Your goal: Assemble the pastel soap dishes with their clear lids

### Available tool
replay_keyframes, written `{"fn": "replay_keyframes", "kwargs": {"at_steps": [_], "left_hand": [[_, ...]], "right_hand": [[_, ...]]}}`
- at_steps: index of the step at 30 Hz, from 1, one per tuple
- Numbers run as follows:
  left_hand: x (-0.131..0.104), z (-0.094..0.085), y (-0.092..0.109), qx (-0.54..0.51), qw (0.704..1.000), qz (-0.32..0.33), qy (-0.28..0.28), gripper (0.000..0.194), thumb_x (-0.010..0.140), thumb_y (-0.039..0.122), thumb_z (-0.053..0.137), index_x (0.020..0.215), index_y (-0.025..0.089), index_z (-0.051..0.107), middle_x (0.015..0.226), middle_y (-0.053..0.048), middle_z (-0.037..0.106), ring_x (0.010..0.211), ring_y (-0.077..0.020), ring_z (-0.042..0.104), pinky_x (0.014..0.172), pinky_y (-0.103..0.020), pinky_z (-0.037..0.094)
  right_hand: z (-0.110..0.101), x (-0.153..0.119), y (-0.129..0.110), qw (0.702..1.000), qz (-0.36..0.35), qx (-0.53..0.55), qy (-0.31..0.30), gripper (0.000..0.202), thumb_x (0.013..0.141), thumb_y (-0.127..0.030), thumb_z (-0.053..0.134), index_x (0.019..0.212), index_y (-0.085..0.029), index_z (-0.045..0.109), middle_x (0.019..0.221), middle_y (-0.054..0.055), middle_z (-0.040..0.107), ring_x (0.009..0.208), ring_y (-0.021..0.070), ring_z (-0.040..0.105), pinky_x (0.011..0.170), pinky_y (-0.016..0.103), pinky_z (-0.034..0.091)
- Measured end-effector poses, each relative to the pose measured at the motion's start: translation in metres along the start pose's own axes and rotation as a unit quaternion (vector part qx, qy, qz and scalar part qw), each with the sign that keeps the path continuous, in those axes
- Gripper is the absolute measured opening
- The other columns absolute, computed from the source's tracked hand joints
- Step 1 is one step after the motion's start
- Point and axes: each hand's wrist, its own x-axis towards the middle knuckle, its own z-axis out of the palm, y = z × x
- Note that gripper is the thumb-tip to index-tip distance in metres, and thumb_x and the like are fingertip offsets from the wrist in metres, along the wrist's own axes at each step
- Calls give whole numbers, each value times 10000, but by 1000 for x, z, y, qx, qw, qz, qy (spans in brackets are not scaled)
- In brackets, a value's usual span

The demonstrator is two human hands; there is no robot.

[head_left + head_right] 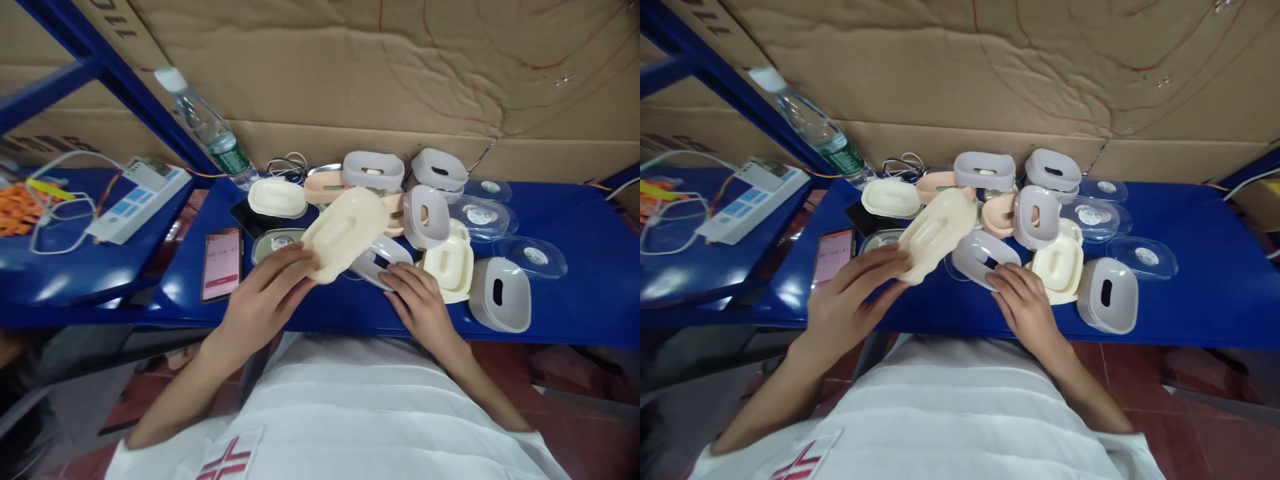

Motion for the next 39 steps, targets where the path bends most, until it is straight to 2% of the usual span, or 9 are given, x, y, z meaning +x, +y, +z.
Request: {"fn": "replay_keyframes", "kwargs": {"at_steps": [4,9,15,18,22,27,31,34,39], "left_hand": [[-49,-14,7,-31,997,-1,-70,246,1047,109,669,1282,177,681,1326,-114,742,1367,-237,691,1166,-374,601],[-78,4,14,-109,977,-4,-181,246,1108,155,562,1303,222,696,1360,-82,740,1431,-236,650,1125,-362,631],[-69,30,11,-146,962,-4,-229,311,1070,213,655,1380,204,676,1512,-143,655,1528,-295,559,1207,-454,575],[-67,33,8,-146,967,-10,-207,362,1019,281,748,1367,204,685,1532,-164,639,1525,-337,558,1221,-523,555],[-72,34,6,-150,974,-72,-154,328,974,264,805,1283,216,706,1535,-172,621,1430,-327,648,1167,-492,602],[-78,36,2,-150,963,-147,-169,733,968,335,820,1614,288,479,1551,-147,613,1404,-299,668,1154,-475,606],[-78,36,0,-166,960,-121,-191,889,955,340,837,1699,355,351,1634,-130,547,1465,-296,619,1174,-473,589],[-77,37,0,-164,960,-98,-203,895,921,331,871,1682,349,400,1665,-141,509,1491,-319,591,1160,-486,600],[-77,40,-2,-169,968,-89,-159,879,917,344,872,1671,331,419,1652,-162,505,1465,-331,611,1153,-493,612]], "right_hand": [[-5,1,-1,995,36,78,48,461,1041,-157,674,1479,-300,664,1389,59,758,1384,289,653,1192,531,525],[-11,-1,0,967,87,184,154,479,1005,-127,699,1437,-333,704,1381,60,759,1332,295,695,1163,558,557],[-23,-13,-4,972,-27,223,70,533,964,-96,732,1468,-264,687,1322,100,782,1319,304,701,1110,532,600],[-29,-17,-10,970,-46,239,15,488,965,-103,724,1435,-236,704,1270,111,797,1272,295,722,1058,507,632],[-29,-16,-15,973,-66,220,6,473,937,-92,728,1385,-242,724,1205,96,815,1234,301,741,1032,531,642],[-27,-12,-14,976,-86,199,12,442,898,-119,745,1318,-255,740,1156,89,823,1153,314,771,968,550,655],[-26,-13,-13,977,-92,194,20,375,882,-124,761,1236,-248,753,1068,75,818,1092,297,774,951,544,653],[-23,-14,-12,980,-79,183,-3,418,898,-79,770,1283,-240,733,1158,89,809,1197,296,752,1030,557,637],[-17,-14,-14,978,-82,183,-52,501,967,-73,720,1427,-264,672,1344,90,767,1379,296,673,1145,589,600]]}}
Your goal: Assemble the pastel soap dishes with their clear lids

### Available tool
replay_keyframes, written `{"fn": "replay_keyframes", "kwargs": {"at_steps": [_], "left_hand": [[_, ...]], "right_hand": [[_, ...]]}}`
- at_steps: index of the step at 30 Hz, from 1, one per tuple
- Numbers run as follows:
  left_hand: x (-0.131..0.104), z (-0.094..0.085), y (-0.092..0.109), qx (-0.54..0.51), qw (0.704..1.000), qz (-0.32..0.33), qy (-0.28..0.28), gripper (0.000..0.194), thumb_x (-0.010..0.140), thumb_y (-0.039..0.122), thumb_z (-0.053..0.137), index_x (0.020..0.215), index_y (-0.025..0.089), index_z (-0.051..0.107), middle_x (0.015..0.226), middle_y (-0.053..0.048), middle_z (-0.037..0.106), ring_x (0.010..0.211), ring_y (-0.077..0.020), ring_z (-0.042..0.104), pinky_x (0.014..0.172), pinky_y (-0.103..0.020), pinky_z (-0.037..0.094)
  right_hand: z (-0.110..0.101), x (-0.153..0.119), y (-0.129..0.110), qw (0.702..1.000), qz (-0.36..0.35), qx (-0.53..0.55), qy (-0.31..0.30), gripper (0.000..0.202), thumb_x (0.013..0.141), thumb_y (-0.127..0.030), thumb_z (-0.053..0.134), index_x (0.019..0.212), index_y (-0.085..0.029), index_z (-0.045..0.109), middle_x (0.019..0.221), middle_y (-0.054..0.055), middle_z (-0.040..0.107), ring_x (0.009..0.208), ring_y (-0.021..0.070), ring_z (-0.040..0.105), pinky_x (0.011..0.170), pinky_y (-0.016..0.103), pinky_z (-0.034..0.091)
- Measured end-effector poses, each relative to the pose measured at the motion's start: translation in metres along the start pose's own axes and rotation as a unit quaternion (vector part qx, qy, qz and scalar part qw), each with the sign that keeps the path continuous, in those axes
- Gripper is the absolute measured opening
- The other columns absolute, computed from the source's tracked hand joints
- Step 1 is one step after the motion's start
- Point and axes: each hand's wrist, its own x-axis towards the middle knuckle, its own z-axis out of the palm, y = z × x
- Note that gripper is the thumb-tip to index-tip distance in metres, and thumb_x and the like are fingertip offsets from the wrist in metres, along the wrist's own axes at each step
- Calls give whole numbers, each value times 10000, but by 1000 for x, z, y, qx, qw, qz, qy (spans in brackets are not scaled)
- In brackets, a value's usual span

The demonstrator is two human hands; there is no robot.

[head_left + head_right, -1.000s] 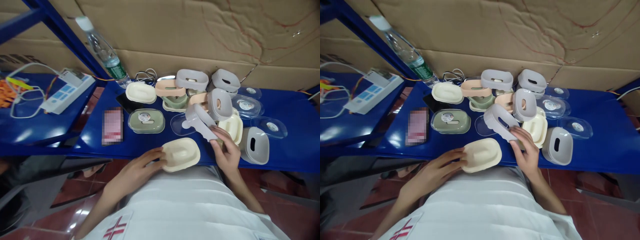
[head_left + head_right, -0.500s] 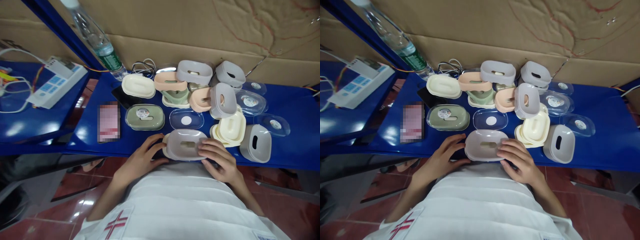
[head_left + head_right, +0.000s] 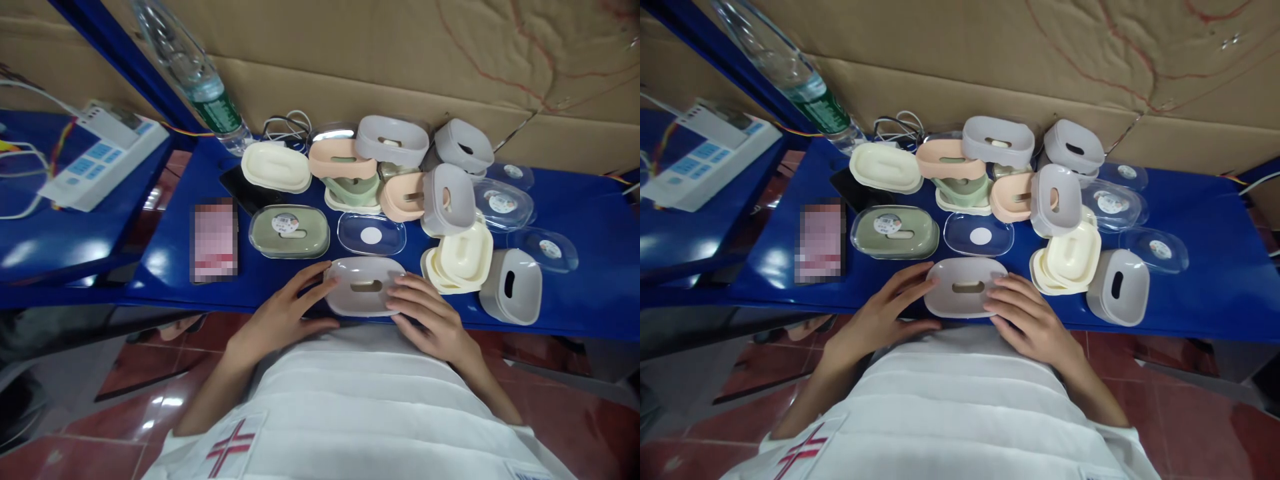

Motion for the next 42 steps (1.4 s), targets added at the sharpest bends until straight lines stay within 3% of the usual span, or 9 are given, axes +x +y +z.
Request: {"fn": "replay_keyframes", "kwargs": {"at_steps": [5,10,15,19,26,30,34,37,42], "left_hand": [[2,1,-1,31,998,26,43,782,915,346,876,1601,291,505,1612,-186,530,1455,-345,612,1151,-520,610],[6,3,2,82,990,75,84,541,903,292,892,1389,221,665,1546,-207,597,1447,-362,619,1134,-542,614],[10,4,7,94,984,126,88,334,963,254,832,1258,199,685,1298,-125,755,1299,-292,724,1101,-499,650],[13,3,11,110,982,137,74,256,981,235,806,1206,187,694,1210,-88,787,1213,-260,758,1103,-462,657],[13,1,13,91,987,119,49,273,957,303,824,1187,184,737,1239,-122,777,1262,-290,736,1134,-478,635],[13,2,12,81,988,117,56,290,942,302,836,1196,206,733,1239,-111,776,1250,-284,740,1135,-483,632],[11,3,10,84,986,122,82,234,962,267,813,1162,195,717,1263,-132,760,1235,-275,744,1107,-471,646],[11,4,9,92,984,123,90,207,999,222,753,1196,182,700,1345,-172,724,1259,-280,733,1068,-463,660],[11,3,8,67,987,121,77,232,984,172,742,1207,217,698,1301,-131,742,1271,-279,727,1058,-458,661]], "right_hand": [[2,1,1,1000,5,-5,-31,532,997,-81,697,1493,-266,639,1417,81,737,1469,280,606,1210,574,572],[2,0,1,999,29,-10,-41,526,1020,-102,667,1512,-284,628,1447,73,721,1491,285,588,1224,584,561],[1,4,0,997,39,-17,-62,406,1019,-124,678,1411,-230,658,1487,103,691,1522,276,552,1239,566,548],[3,6,0,995,19,-63,-81,356,1019,-163,710,1369,-228,688,1471,97,706,1518,282,555,1245,570,540],[-7,12,3,993,-10,-88,-78,418,1059,-238,669,1475,-277,657,1514,75,688,1469,288,600,1212,565,544],[-11,26,14,979,49,-195,-16,530,1067,-187,619,1581,-304,569,1551,63,665,1377,302,644,1137,526,532],[-3,39,25,946,98,-309,10,341,1067,-226,636,1402,-239,700,1435,77,743,1157,305,691,981,473,514],[0,41,31,946,98,-308,28,208,1073,-213,614,1227,-241,751,1232,60,812,1116,280,695,967,445,482],[-2,41,34,948,100,-302,9,244,1076,-232,621,1303,-248,709,1390,88,750,1283,308,671,1094,503,438]]}}
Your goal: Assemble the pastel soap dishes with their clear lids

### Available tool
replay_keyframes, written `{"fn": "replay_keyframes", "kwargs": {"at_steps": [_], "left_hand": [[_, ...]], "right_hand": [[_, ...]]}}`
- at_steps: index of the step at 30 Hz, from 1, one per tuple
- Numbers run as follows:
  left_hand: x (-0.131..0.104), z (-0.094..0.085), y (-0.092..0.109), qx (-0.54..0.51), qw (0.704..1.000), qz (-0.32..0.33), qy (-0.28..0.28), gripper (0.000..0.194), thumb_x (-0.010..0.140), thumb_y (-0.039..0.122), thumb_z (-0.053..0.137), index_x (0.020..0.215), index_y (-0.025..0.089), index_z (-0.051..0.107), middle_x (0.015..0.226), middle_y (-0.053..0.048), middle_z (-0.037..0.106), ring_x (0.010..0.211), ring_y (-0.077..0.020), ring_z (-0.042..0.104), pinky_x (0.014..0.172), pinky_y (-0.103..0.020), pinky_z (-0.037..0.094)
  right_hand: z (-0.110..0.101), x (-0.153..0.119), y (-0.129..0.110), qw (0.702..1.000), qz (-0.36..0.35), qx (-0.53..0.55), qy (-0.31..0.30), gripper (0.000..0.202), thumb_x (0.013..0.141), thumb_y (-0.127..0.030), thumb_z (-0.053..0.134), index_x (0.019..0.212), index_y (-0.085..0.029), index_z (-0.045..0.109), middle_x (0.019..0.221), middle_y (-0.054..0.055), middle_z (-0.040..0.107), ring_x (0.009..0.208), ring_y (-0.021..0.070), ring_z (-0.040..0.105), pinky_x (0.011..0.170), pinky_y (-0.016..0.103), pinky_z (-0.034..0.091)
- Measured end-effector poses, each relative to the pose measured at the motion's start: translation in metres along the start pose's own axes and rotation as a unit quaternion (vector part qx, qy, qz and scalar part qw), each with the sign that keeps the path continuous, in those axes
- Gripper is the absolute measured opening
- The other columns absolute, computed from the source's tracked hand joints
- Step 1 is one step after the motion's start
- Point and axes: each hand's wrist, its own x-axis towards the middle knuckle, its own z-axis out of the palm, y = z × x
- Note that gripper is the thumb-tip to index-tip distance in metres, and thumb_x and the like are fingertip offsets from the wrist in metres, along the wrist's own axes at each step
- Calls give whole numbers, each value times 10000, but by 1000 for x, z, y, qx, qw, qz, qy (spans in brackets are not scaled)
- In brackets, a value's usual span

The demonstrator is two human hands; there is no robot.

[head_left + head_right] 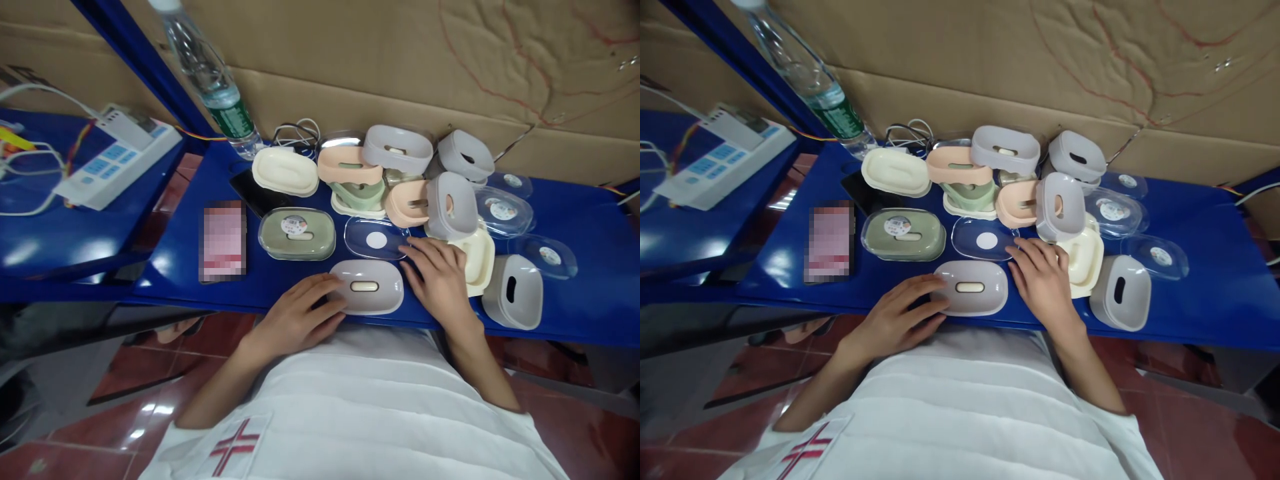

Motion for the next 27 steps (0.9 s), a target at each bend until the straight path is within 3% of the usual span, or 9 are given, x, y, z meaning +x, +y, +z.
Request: {"fn": "replay_keyframes", "kwargs": {"at_steps": [5,9,12,15,17,19,21,23,27], "left_hand": [[-1,0,0,-11,1000,1,12,254,960,138,756,1201,191,698,1371,-172,705,1287,-285,709,1061,-456,650],[-9,5,-1,16,999,-8,34,378,946,177,801,1304,207,685,1462,-180,635,1350,-302,668,1083,-459,638],[-14,9,-2,33,994,-6,108,725,838,202,929,1476,302,597,1603,-148,526,1377,-305,656,1072,-430,653],[-10,9,0,51,982,35,178,1017,763,188,989,1597,441,464,1750,-85,367,1407,-295,645,1079,-438,663],[-3,7,5,75,978,75,181,908,799,206,970,1562,416,524,1786,-73,316,1436,-285,626,1110,-450,649],[2,4,10,94,977,98,164,647,843,211,939,1422,309,667,1748,-101,393,1428,-274,632,1126,-430,641],[5,1,14,96,980,83,151,454,866,159,908,1283,237,746,1639,-122,530,1416,-277,640,1123,-408,643],[4,0,15,86,982,51,158,389,874,101,881,1229,214,768,1533,-114,616,1416,-282,637,1106,-394,651],[1,5,10,71,980,60,176,334,901,248,895,1212,220,778,1547,-126,591,1431,-293,612,1118,-422,638]], "right_hand": [[-1,-6,-1,988,-32,145,51,222,1046,-187,668,1258,-252,669,1320,98,755,1416,313,637,1195,541,479],[-2,-21,-5,921,22,374,108,190,1094,-243,580,1280,-268,613,1289,100,759,1325,287,712,1093,520,601],[-5,-25,-11,827,135,518,173,153,1116,-408,572,1203,-293,622,1063,35,787,1010,228,801,885,433,691],[-12,-18,-22,685,258,675,93,270,1066,-563,635,1144,-305,649,873,-36,723,670,157,742,596,317,681],[-16,-11,-30,608,306,733,-4,319,1021,-589,697,1120,-288,668,811,-51,692,567,135,701,509,284,653],[-18,-6,-38,566,324,756,-53,340,1005,-593,720,1103,-271,681,786,-48,691,558,135,709,523,280,661],[-19,-5,-45,559,328,759,-60,348,1003,-587,728,1137,-268,693,798,-38,710,579,136,725,565,279,673],[-19,-6,-48,573,323,751,-50,381,1000,-580,736,1224,-275,693,803,-30,721,601,140,732,587,276,674],[-19,-6,-48,590,332,735,-44,398,1006,-559,734,1276,-270,690,733,-45,678,563,131,699,529,238,628]]}}
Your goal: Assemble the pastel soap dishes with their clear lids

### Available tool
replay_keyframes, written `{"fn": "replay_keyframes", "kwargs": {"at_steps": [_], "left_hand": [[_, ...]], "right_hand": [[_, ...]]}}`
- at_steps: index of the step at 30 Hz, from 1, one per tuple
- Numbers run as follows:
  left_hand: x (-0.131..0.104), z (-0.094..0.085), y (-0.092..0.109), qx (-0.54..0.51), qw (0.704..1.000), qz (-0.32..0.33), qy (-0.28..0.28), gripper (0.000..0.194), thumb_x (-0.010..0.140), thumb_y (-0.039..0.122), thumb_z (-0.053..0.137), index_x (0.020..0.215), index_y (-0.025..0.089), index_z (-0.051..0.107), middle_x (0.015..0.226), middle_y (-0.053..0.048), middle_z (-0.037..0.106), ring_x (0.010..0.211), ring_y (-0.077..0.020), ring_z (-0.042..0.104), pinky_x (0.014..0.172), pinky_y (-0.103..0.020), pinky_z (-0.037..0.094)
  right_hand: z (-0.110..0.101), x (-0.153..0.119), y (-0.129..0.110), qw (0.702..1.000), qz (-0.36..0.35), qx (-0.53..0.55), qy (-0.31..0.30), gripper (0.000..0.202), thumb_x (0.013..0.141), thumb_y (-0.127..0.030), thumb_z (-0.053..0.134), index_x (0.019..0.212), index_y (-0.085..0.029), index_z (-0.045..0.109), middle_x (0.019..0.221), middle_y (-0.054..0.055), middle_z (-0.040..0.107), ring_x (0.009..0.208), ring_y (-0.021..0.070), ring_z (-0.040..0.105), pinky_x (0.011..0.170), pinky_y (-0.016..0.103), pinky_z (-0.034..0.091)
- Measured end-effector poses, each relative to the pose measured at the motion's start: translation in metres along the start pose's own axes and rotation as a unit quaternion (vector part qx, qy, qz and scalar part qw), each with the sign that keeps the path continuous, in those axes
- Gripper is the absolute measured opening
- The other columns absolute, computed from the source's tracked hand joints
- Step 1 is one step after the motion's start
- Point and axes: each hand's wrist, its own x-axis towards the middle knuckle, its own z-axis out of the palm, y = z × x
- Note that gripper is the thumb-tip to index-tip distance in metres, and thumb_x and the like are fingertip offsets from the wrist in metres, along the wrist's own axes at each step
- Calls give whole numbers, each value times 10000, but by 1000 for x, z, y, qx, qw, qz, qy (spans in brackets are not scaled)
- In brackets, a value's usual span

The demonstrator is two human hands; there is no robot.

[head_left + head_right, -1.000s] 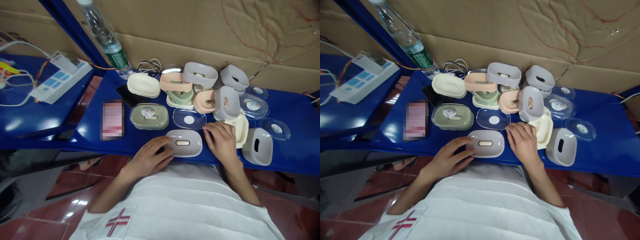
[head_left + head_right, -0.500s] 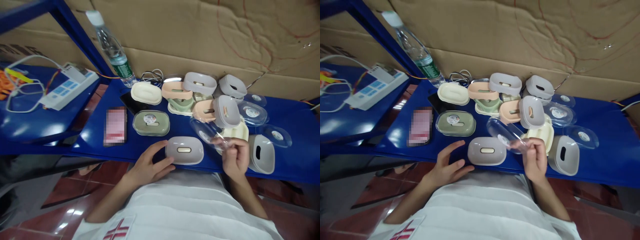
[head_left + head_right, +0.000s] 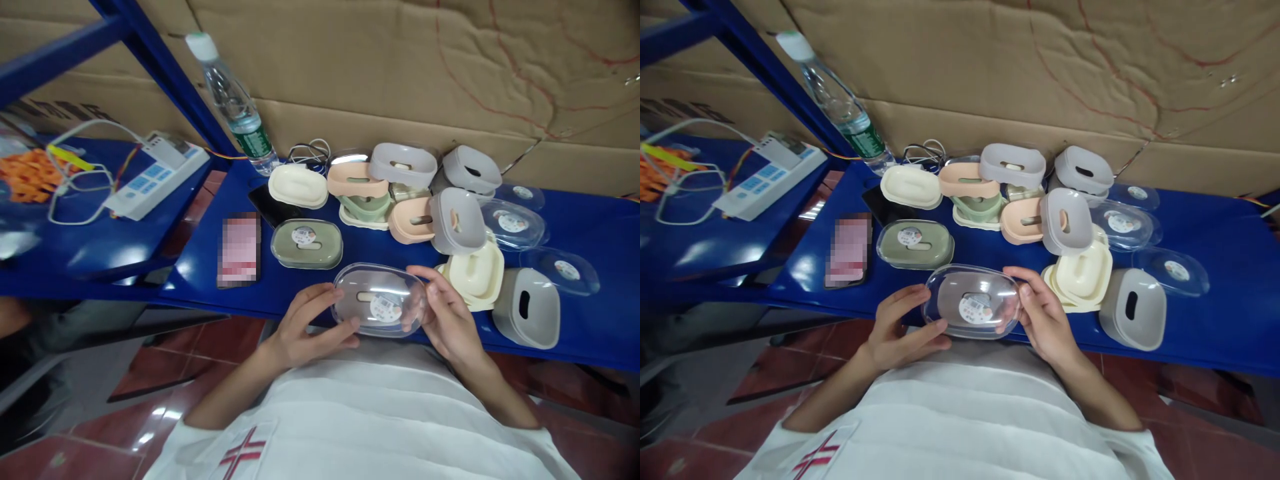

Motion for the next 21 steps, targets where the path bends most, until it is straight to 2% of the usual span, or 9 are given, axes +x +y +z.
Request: {"fn": "replay_keyframes", "kwargs": {"at_steps": [2,5,7,9,12,15,18,19,21], "left_hand": [[-1,3,-2,-11,1000,1,-6,360,900,308,900,1229,228,777,1595,-138,551,1473,-316,579,1153,-463,615],[-2,4,-4,-41,999,-10,-27,364,920,254,874,1259,187,759,1578,-161,570,1499,-325,570,1169,-461,604],[-2,4,-5,-60,998,-13,-31,360,940,235,848,1274,152,741,1544,-177,598,1497,-325,578,1173,-463,600],[-3,5,-7,-67,997,-28,-32,383,944,239,843,1294,140,726,1517,-190,617,1497,-338,578,1172,-484,598],[-6,6,-9,-62,994,-77,-36,429,949,273,841,1342,169,705,1481,-186,644,1472,-340,595,1163,-517,596],[-8,8,-9,-54,991,-118,-37,444,956,324,834,1354,188,693,1433,-174,669,1413,-322,632,1158,-515,587],[-7,10,-8,-50,991,-108,-52,428,958,366,829,1322,183,698,1386,-167,678,1373,-316,646,1131,-496,594],[-7,10,-8,-48,992,-98,-63,421,955,378,831,1307,186,703,1371,-162,679,1360,-317,648,1114,-490,600],[-6,10,-7,-41,992,-78,-93,413,943,395,845,1279,196,713,1344,-154,683,1337,-322,653,1075,-481,610]], "right_hand": [[-1,2,1,1000,17,2,2,360,1009,-545,733,1239,-270,702,720,-56,648,526,119,669,487,224,598],[-6,3,4,1000,6,-22,-4,311,1047,-526,681,1244,-288,718,766,-44,646,545,116,654,496,235,589],[-13,3,6,995,-45,-85,-9,318,1093,-506,600,1303,-304,727,929,7,702,658,131,680,590,274,621],[-22,0,7,977,-116,-178,-10,380,1130,-505,503,1380,-320,721,1209,72,703,815,156,699,722,328,641],[-37,-4,4,919,-207,-336,-13,480,1126,-564,469,1515,-349,650,1553,116,554,1182,259,685,969,433,622],[-46,-7,-1,832,-272,-480,-57,668,1040,-637,625,1641,-369,512,1727,113,406,1528,374,483,1205,558,493],[-45,-6,-3,742,-302,-581,-142,787,983,-565,755,1681,-387,441,1781,97,352,1620,391,371,1281,620,406],[-42,-6,-2,719,-306,-601,-168,774,992,-515,762,1682,-386,438,1768,91,386,1626,374,370,1287,619,404],[-38,-4,0,693,-313,-617,-201,721,1030,-414,735,1684,-375,432,1713,81,484,1609,329,417,1286,604,420]]}}
